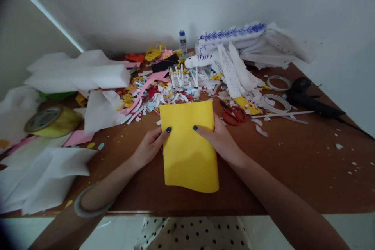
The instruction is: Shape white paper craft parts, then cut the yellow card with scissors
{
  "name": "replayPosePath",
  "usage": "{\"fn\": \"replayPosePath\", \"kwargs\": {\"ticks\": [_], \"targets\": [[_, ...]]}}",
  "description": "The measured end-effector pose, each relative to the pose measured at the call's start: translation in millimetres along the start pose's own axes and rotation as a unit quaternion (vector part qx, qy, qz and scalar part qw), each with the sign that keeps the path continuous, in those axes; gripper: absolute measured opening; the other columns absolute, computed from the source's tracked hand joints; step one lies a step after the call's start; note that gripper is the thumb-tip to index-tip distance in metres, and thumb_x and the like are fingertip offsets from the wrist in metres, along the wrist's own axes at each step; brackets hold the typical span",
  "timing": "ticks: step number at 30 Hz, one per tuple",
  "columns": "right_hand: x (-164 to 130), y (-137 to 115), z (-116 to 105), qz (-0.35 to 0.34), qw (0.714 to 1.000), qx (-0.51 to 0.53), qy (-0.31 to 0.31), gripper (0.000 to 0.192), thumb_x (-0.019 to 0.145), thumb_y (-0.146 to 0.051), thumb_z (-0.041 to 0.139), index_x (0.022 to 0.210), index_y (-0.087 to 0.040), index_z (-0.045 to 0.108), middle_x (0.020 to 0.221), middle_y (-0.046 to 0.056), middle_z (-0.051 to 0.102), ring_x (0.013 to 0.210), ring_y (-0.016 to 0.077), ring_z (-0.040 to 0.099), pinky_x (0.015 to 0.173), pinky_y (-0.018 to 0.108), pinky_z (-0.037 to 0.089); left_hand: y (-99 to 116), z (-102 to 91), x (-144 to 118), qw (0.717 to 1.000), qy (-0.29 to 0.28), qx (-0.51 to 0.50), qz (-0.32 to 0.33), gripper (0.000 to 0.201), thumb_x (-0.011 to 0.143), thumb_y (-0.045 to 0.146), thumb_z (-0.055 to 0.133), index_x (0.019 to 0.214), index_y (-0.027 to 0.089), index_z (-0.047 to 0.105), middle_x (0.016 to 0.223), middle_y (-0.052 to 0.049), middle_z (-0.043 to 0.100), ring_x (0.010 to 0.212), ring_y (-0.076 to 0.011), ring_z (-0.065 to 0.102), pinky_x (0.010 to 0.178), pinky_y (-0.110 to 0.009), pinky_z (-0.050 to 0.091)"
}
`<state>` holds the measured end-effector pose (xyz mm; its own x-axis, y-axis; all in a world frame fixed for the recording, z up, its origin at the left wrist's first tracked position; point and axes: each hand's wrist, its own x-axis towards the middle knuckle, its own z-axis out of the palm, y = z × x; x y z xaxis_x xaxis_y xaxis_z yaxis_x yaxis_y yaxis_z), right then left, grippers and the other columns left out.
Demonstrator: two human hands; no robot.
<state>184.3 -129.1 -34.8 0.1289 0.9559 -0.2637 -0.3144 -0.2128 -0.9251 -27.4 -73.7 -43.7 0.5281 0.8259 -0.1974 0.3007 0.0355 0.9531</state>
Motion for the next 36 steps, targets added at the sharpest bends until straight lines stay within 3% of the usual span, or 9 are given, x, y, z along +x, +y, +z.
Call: {"fn": "replayPosePath", "kwargs": {"ticks": [36], "targets": [[2.6,2.1,0.9,0.000,1.000,-0.013,0.018,0.049,0.068,-0.032,0.077,0.111,-0.025,0.057,0.109,0.006,0.072,0.089,0.0250,0.070,0.073,0.037,0.059,-0.1,1.0,-1.2,1.000,0.012,0.026,0.001,0.048,0.087,0.061,0.044,0.077,0.015,0.056,0.061,0.002,0.055,0.050,-0.0089,0.049,0.045,-0.018,0.040]]}}
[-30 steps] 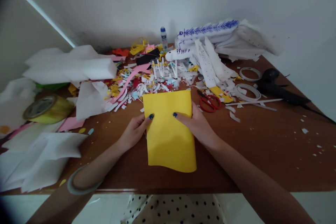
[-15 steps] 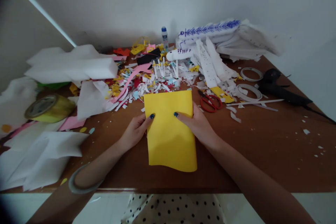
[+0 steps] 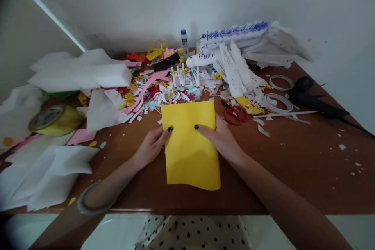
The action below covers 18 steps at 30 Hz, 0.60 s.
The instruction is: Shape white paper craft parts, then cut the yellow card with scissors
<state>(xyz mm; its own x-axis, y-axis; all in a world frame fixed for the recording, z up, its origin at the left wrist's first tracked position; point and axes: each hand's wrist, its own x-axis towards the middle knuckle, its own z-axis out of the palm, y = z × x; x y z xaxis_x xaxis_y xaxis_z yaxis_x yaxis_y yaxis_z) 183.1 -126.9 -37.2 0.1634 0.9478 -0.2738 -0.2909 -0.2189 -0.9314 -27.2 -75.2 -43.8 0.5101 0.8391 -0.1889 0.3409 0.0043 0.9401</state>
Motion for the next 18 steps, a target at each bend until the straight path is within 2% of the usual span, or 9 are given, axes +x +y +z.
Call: {"fn": "replayPosePath", "kwargs": {"ticks": [18], "targets": [[1.3,1.4,-0.9,-0.012,1.000,-0.011,-0.002,0.053,0.067,-0.034,0.077,0.114,-0.024,0.056,0.111,0.008,0.071,0.089,0.0254,0.071,0.072,0.037,0.059,-4.4,1.0,-1.5,1.000,-0.018,-0.014,0.004,0.042,0.089,0.057,0.044,0.085,0.016,0.056,0.067,0.002,0.057,0.053,-0.0088,0.051,0.045,-0.017,0.043]]}}
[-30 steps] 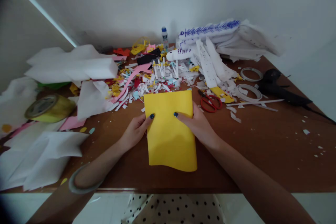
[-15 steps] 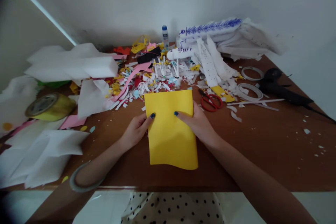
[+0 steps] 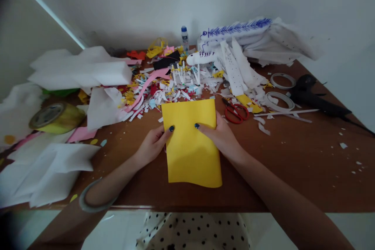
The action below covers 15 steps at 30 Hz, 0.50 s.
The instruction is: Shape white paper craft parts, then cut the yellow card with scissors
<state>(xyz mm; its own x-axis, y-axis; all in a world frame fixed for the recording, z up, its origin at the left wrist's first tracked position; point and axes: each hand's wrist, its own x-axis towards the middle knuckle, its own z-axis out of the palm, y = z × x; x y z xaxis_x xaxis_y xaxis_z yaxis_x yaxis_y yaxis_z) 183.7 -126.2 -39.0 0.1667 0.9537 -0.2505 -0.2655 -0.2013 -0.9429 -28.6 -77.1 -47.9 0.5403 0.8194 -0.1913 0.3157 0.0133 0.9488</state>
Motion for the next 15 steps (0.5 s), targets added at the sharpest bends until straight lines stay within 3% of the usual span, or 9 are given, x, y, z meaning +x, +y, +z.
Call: {"fn": "replayPosePath", "kwargs": {"ticks": [7,10,15], "targets": [[2.0,2.8,-0.1,0.007,1.000,-0.006,0.013,0.056,0.064,-0.033,0.079,0.114,-0.024,0.055,0.110,0.009,0.070,0.089,0.0272,0.070,0.072,0.040,0.058,-3.9,-0.5,-0.7,0.999,0.012,0.037,0.011,0.040,0.088,0.053,0.048,0.086,0.015,0.058,0.066,0.001,0.058,0.052,-0.0094,0.051,0.045,-0.018,0.042],[6.1,1.1,-6.5,-0.010,1.000,-0.019,0.005,0.049,0.066,-0.036,0.077,0.110,-0.025,0.059,0.106,0.006,0.071,0.086,0.0247,0.069,0.071,0.038,0.056,-5.1,-2.3,-0.2,0.998,0.041,0.045,0.023,0.037,0.088,0.051,0.051,0.089,0.015,0.060,0.074,-0.001,0.062,0.058,-0.0105,0.054,0.050,-0.018,0.043],[20.0,-2.6,-26.1,-0.090,0.989,-0.112,0.028,0.023,0.071,-0.043,0.073,0.077,-0.022,0.066,0.080,0.001,0.069,0.074,0.0186,0.063,0.068,0.031,0.049,-2.6,-7.1,1.2,0.998,0.067,0.002,0.011,0.038,0.087,0.050,0.053,0.100,0.015,0.062,0.078,-0.002,0.064,0.064,-0.0136,0.058,0.054,-0.021,0.047]]}}
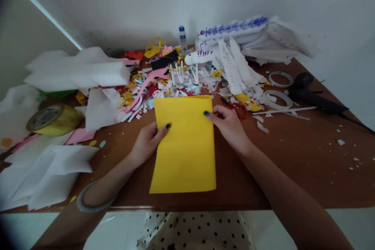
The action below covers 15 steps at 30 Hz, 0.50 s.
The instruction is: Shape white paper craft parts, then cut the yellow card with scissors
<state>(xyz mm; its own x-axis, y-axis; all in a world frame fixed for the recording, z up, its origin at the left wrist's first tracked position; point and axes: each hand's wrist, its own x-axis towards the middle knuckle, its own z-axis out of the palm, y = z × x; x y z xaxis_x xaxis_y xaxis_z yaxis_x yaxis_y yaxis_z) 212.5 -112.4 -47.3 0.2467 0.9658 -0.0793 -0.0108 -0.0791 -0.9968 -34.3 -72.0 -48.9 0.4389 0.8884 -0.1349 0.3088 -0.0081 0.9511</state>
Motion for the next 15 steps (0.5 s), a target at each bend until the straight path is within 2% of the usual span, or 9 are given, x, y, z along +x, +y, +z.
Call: {"fn": "replayPosePath", "kwargs": {"ticks": [4,7,10,12,15], "targets": [[6.4,5.9,-3.8,-0.006,1.000,-0.006,-0.011,0.025,0.073,-0.045,0.071,0.077,-0.021,0.066,0.078,0.000,0.067,0.074,0.0177,0.061,0.069,0.030,0.047,0.5,-1.0,1.2,1.000,0.000,-0.016,-0.010,0.040,0.086,0.050,0.055,0.102,0.014,0.062,0.074,-0.002,0.064,0.064,-0.0148,0.060,0.054,-0.022,0.048],[5.6,6.8,-0.3,0.001,0.999,0.026,-0.027,0.029,0.072,-0.044,0.072,0.090,-0.021,0.068,0.091,0.002,0.071,0.083,0.0194,0.064,0.075,0.032,0.049,-1.1,0.0,1.1,1.000,-0.013,-0.021,-0.008,0.039,0.086,0.050,0.055,0.102,0.015,0.061,0.077,-0.002,0.064,0.065,-0.0146,0.060,0.056,-0.022,0.048],[4.4,5.5,1.2,0.040,0.995,0.069,-0.055,0.039,0.067,-0.040,0.077,0.101,-0.023,0.068,0.100,0.003,0.072,0.087,0.0212,0.066,0.077,0.034,0.050,-3.1,1.3,0.5,0.999,-0.035,-0.024,-0.008,0.039,0.085,0.050,0.055,0.101,0.015,0.061,0.081,-0.003,0.065,0.063,-0.0135,0.059,0.053,-0.020,0.046],[5.7,5.8,-0.8,0.036,0.996,0.067,-0.047,0.035,0.068,-0.040,0.077,0.098,-0.023,0.070,0.097,0.003,0.072,0.085,0.0206,0.066,0.076,0.033,0.050,-4.2,1.4,0.4,0.999,-0.042,-0.019,-0.010,0.039,0.085,0.051,0.055,0.100,0.015,0.061,0.078,-0.002,0.064,0.060,-0.0123,0.057,0.049,-0.019,0.044],[10.4,7.9,-6.1,-0.011,0.999,0.044,-0.013,0.025,0.075,-0.043,0.071,0.088,-0.022,0.072,0.088,0.002,0.071,0.084,0.0190,0.064,0.079,0.031,0.048,-4.2,-0.5,1.3,0.999,-0.034,-0.010,-0.004,0.039,0.085,0.050,0.055,0.100,0.015,0.061,0.080,-0.003,0.064,0.063,-0.0130,0.059,0.052,-0.020,0.046]]}}
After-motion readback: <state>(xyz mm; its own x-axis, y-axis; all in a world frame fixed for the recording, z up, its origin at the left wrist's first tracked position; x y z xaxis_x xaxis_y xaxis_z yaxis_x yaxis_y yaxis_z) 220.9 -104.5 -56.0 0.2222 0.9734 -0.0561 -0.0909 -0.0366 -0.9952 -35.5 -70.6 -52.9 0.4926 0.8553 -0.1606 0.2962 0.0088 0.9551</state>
